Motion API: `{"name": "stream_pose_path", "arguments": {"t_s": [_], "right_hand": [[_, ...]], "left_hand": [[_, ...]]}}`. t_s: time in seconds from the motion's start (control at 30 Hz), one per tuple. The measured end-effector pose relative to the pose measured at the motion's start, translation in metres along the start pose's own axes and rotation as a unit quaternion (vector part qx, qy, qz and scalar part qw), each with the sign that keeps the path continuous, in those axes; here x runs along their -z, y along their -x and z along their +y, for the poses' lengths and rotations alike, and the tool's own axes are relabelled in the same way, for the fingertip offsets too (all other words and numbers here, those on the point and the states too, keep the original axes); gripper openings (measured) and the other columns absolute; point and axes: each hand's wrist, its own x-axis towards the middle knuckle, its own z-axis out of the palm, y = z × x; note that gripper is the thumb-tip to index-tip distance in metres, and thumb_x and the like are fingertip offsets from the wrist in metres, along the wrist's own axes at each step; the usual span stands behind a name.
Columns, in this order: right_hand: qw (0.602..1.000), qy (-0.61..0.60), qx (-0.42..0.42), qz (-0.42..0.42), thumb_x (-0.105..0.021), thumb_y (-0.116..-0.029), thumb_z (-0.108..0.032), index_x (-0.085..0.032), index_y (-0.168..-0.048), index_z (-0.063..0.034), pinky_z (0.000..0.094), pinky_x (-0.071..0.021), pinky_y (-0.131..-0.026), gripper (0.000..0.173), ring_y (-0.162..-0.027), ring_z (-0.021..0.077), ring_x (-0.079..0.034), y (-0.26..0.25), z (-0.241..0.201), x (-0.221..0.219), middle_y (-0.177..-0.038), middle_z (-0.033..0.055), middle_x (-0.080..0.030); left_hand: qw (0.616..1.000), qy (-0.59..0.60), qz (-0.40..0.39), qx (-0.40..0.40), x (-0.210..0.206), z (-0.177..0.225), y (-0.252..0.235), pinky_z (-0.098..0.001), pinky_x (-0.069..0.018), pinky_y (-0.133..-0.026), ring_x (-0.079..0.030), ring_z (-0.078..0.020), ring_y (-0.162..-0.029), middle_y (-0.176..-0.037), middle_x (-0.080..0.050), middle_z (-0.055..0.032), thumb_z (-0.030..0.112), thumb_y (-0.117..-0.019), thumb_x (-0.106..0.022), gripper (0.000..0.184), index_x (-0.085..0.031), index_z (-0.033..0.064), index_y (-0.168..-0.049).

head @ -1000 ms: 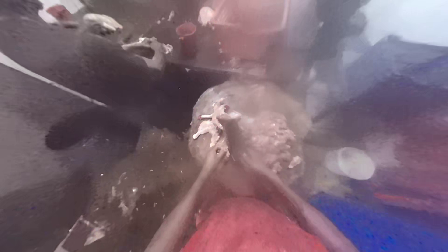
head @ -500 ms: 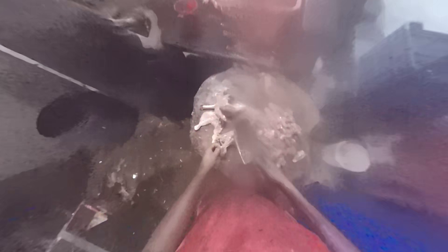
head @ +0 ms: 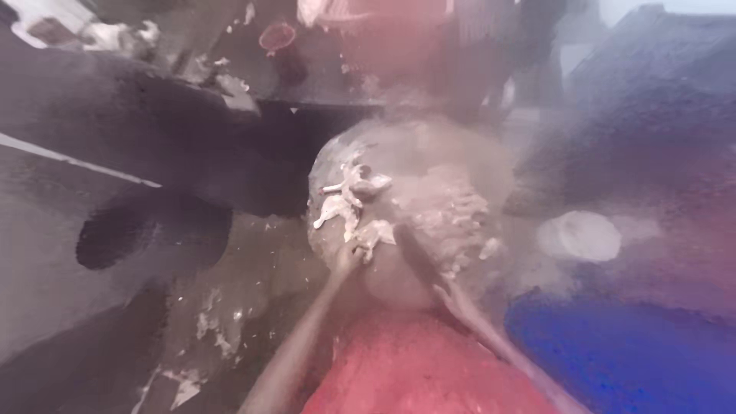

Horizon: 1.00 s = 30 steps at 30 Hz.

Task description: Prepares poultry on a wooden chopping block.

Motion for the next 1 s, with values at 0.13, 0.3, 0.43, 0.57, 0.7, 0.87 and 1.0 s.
{"name": "stream_pose_path", "arguments": {"t_s": [0.13, 0.3, 0.43, 0.57, 0.7, 0.87, 1.0], "right_hand": [[1.0, -0.004, -0.018, 0.012, -0.05, -0.1065, -0.043, -0.051, -0.149, -0.0087, 0.0503, -0.0454, -0.112, 0.055, -0.128, 0.0282, -0.061, 0.004, 0.002, -0.007, -0.137, 0.0167, -0.064], [0.999, -0.017, -0.023, -0.018, -0.049, -0.1073, -0.043, -0.051, -0.149, -0.0088, 0.0515, -0.0459, -0.111, 0.054, -0.126, 0.0294, -0.062, 0.005, -0.015, 0.001, -0.136, 0.0178, -0.064], [0.997, -0.052, 0.05, -0.027, -0.05, -0.1068, -0.041, -0.057, -0.141, -0.0025, 0.0472, -0.0489, -0.108, 0.052, -0.12, 0.0273, -0.065, -0.015, -0.025, -0.005, -0.129, 0.0196, -0.066], [0.994, -0.085, 0.029, -0.064, -0.05, -0.1066, -0.043, -0.052, -0.144, -0.0018, 0.0478, -0.0515, -0.104, 0.056, -0.116, 0.028, -0.066, -0.042, -0.055, -0.007, -0.129, 0.0204, -0.065], [0.991, -0.102, 0.026, -0.085, -0.05, -0.1068, -0.042, -0.057, -0.139, -0.0019, 0.0476, -0.0535, -0.099, 0.052, -0.108, 0.0272, -0.068, -0.067, -0.077, -0.009, -0.121, 0.0195, -0.068], [0.982, -0.116, 0.009, -0.148, -0.047, -0.1068, -0.047, -0.057, -0.136, -0.0038, 0.0454, -0.0577, -0.084, 0.052, -0.085, 0.0238, -0.068, -0.086, -0.084, -0.006, -0.102, 0.0149, -0.069], [0.971, -0.126, 0.024, -0.202, -0.046, -0.1079, -0.044, -0.058, -0.133, -0.0039, 0.0389, -0.0581, -0.077, 0.049, -0.077, 0.0171, -0.066, -0.076, -0.068, 0.0, -0.095, 0.0092, -0.069]], "left_hand": [[0.998, -0.053, -0.011, 0.023, 0.005, 0.006, 0.003, -0.0459, -0.0543, -0.096, -0.07, -0.022, -0.102, -0.11, -0.073, -0.011, 0.03, -0.1038, -0.056, 0.03, -0.073, 0.0085, -0.118], [0.996, -0.086, -0.008, 0.029, -0.002, 0.009, -0.006, -0.0466, -0.0563, -0.091, -0.07, -0.0233, -0.097, -0.106, -0.071, -0.0114, 0.04, -0.0981, -0.066, 0.039, -0.067, 0.0066, -0.118], [0.999, -0.043, -0.004, 0.029, 0.003, 0.022, 0.0, -0.0481, -0.0569, -0.088, -0.069, -0.0259, -0.094, -0.106, -0.069, -0.0143, 0.027, -0.1004, -0.061, 0.035, -0.06, 0.0057, -0.128], [0.999, -0.041, -0.018, 0.016, 0.006, 0.016, -0.002, -0.0459, -0.058, -0.086, -0.07, -0.0243, -0.093, -0.106, -0.069, -0.0139, 0.023, -0.1015, -0.058, 0.035, -0.057, 0.007, -0.132], [0.998, -0.051, -0.008, 0.02, 0.007, 0.021, 0.004, -0.0508, -0.0561, -0.091, -0.069, -0.0297, -0.099, -0.112, -0.069, -0.0179, 0.023, -0.1019, -0.059, 0.04, -0.055, 0.0062, -0.138], [0.998, -0.057, 0.018, -0.026, 0.003, 0.018, 0.006, -0.0458, -0.0582, -0.086, -0.07, -0.0237, -0.091, -0.104, -0.071, -0.0121, 0.022, -0.1001, -0.06, 0.03, -0.062, 0.0077, -0.127], [0.998, -0.056, 0.0, -0.015, 0.008, 0.029, 0.013, -0.0473, -0.0572, -0.087, -0.07, -0.0254, -0.093, -0.105, -0.071, -0.0129, 0.022, -0.1014, -0.057, 0.027, -0.063, 0.009, -0.125]]}}
